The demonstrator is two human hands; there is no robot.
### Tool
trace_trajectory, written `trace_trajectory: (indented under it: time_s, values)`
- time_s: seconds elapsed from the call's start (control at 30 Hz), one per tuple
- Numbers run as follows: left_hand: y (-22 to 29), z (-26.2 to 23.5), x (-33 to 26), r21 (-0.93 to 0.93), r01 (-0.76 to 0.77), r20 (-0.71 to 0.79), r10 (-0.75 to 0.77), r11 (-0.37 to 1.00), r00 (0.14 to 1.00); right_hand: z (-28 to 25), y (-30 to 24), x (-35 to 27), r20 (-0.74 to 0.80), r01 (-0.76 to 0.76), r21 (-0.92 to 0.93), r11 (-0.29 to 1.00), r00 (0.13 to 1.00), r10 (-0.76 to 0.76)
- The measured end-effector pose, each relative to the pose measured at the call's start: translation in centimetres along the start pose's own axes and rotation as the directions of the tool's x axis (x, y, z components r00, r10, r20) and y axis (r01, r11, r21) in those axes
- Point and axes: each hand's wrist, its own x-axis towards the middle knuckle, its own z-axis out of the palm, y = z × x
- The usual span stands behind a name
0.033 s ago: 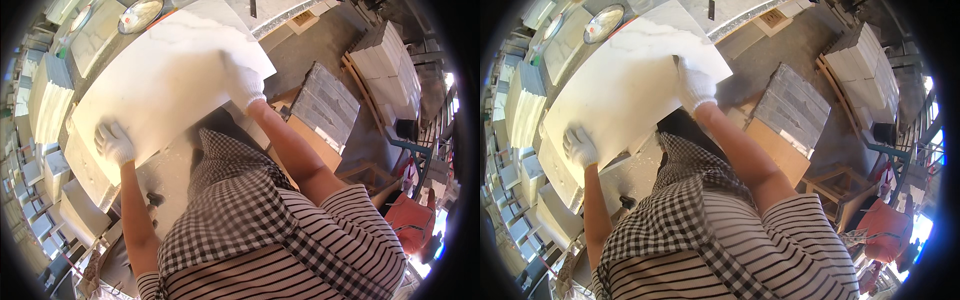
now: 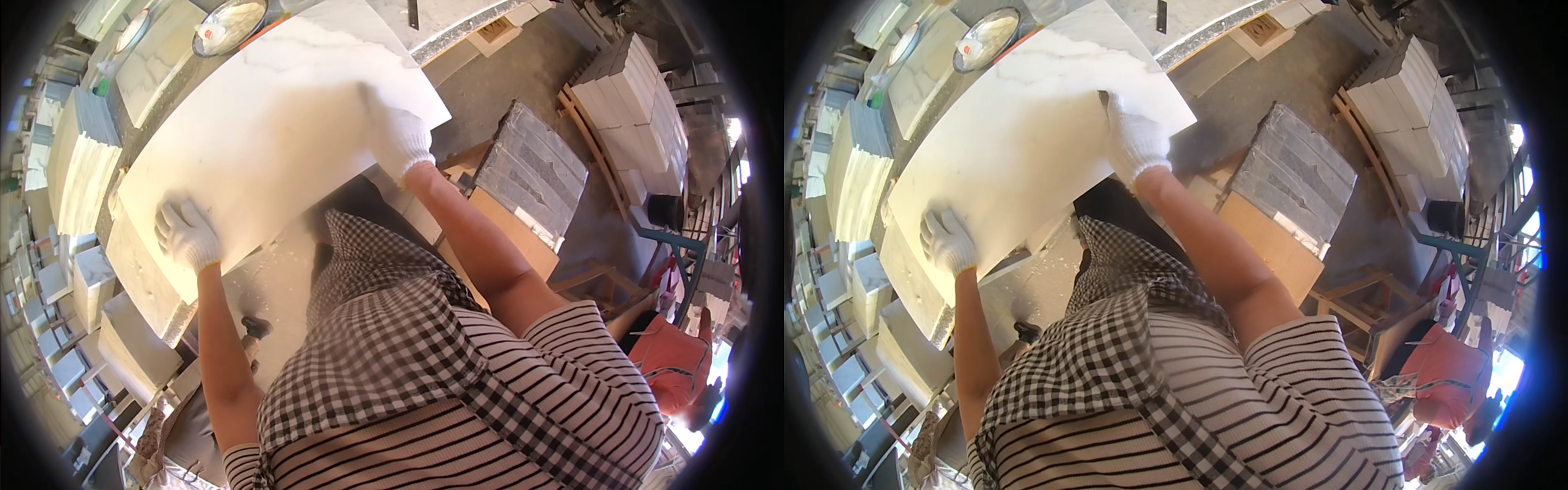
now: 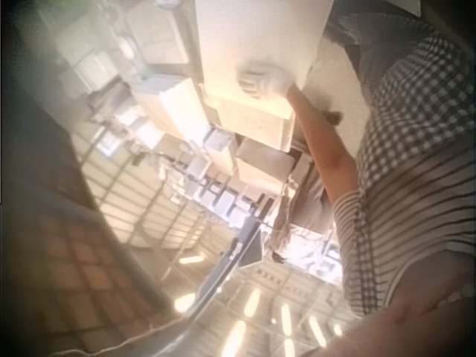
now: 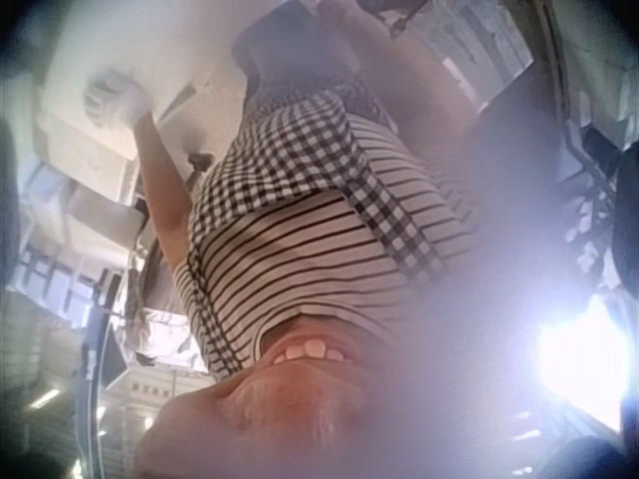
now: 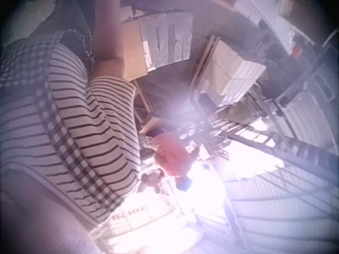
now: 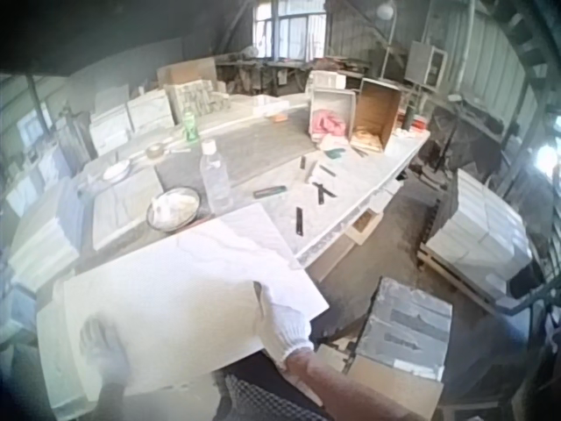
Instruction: The person scrapes a white foam sheet on a workbench using a small metal scraper. They repeatedly scrape the surface, lift the sheet to inspect it, and continue scraping different areas. Another worker is visible in the background handling similar foam sheets.
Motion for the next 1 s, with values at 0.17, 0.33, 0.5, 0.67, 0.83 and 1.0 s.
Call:
trace_trajectory:
  time_s: [0.17, 0.33, 0.5, 0.67, 0.83, 1.0]
  values:
    - [0.3, -0.2, 0.0, -0.019, 0.01, 0.003, -0.01, 1.0, 1.0, -0.4, 1.2, -0.2, -0.029, 0.169, 0.01, 0.986, 0.985, -0.169]
    - [0.2, -0.4, -0.1, -0.003, 0.004, 0.005, -0.004, 1.0, 1.0, -0.4, 2.0, -0.6, 0.027, 0.113, -0.025, 0.993, 0.993, -0.113]
    - [0.3, -0.6, 0.0, -0.016, 0.002, 0.017, -0.001, 1.0, 1.0, 0.2, 1.3, 1.1, -0.074, 0.086, -0.001, 0.996, 0.994, -0.086]
    - [0.3, -0.5, -0.1, -0.036, 0.003, 0.002, -0.003, 0.999, 1.0, 0.3, 0.2, 1.6, -0.027, 0.047, 0.019, 0.999, 0.999, -0.046]
    - [0.2, -0.5, -0.1, -0.026, -0.004, 0.008, 0.004, 1.0, 1.0, -0.2, -0.1, 1.5, -0.036, 0.102, 0.064, 0.993, 0.994, -0.1]
    - [0.5, -0.6, -0.1, -0.029, -0.003, 0.003, 0.003, 1.0, 1.0, -1.9, 0.7, -1.0, 0.076, 0.232, 0.128, 0.964, 0.967, -0.243]
